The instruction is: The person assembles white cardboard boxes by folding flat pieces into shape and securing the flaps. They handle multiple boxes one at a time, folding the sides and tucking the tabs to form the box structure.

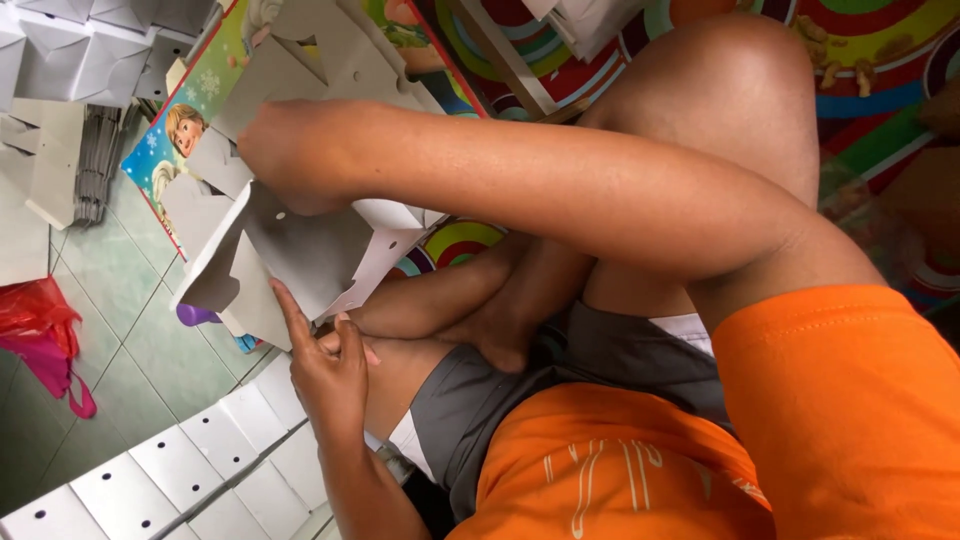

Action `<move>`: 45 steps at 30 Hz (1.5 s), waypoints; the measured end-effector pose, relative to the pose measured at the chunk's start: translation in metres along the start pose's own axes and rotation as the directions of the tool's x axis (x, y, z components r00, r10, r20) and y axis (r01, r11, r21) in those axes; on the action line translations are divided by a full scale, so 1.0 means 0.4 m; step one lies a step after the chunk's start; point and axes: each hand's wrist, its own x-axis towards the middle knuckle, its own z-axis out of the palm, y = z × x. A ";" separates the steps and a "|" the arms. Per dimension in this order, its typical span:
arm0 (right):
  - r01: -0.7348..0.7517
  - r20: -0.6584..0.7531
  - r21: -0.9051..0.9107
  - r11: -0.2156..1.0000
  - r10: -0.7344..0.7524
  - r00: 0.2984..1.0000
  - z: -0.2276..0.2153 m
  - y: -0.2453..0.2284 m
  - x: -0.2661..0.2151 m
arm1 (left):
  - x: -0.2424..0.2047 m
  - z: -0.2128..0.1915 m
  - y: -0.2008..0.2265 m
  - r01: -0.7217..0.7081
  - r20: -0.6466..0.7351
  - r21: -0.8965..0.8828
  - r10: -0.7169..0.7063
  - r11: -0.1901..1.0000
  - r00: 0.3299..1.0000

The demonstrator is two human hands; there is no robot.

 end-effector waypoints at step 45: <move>-0.227 0.204 0.779 0.585 0.105 0.973 0.648 -0.085 -0.568 | -0.173 -0.011 -0.285 -0.472 -0.617 -0.462 0.111 0.751 0.779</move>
